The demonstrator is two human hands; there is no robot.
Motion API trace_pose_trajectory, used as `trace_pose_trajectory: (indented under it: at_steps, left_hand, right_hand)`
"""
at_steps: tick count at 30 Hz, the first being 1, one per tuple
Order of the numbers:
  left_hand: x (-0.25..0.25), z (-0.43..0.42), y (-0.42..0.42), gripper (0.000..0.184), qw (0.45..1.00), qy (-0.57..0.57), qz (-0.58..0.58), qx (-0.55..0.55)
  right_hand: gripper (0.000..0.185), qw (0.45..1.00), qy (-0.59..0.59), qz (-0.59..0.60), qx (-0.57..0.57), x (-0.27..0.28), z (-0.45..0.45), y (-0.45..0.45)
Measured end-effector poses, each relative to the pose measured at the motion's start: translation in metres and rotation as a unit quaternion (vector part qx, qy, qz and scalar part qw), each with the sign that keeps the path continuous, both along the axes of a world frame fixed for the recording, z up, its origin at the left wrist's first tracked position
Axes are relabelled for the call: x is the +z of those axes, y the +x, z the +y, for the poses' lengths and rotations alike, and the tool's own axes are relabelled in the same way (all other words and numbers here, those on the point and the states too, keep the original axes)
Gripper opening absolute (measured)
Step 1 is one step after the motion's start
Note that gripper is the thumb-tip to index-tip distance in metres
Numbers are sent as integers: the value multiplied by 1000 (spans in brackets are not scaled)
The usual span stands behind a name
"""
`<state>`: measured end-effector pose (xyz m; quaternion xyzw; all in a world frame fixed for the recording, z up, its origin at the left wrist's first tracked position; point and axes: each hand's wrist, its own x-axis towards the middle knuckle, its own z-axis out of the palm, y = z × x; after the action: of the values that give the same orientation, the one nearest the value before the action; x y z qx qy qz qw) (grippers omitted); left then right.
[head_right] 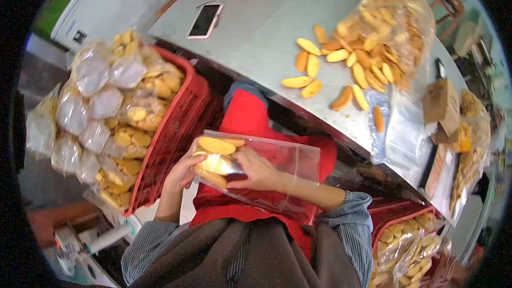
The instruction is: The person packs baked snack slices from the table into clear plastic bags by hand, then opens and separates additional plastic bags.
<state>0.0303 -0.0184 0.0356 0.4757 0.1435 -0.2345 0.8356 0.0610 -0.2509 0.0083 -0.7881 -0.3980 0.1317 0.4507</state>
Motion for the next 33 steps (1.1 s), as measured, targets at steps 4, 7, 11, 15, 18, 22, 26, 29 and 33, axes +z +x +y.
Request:
trace_pose_trajectory:
  at_steps: [4,7,11,15,18,22,26,29,33]
  left_hand:
    - [-3,12,-4,64,999,-11,-9,48]
    - [-16,26,-9,62,993,-31,-11,114]
    - [-55,31,-6,59,980,-108,49,161]
    - [-36,13,7,57,993,-42,9,109]
    - [-27,3,13,58,993,8,-11,116]
    - [-21,-1,19,52,985,10,36,171]
    - [-22,-1,26,51,983,-3,14,183]
    - [-28,5,27,51,981,-4,31,193]
    - [-28,5,27,50,975,7,46,218]
  right_hand:
    - [48,994,29,3,107,24,-37,18]
    - [22,988,-20,139,58,63,-98,53]
    - [13,950,47,57,-304,42,-213,151]
    - [39,830,-231,-72,-503,31,-323,275]
    - [48,811,-78,-310,-490,97,-332,328]
    - [39,765,-110,-376,-511,159,-305,355]
    - [26,730,-422,-234,-485,70,-348,409]
    - [22,687,-390,-311,-529,-13,-378,446]
    - [29,691,-270,-309,-595,-10,-337,404]
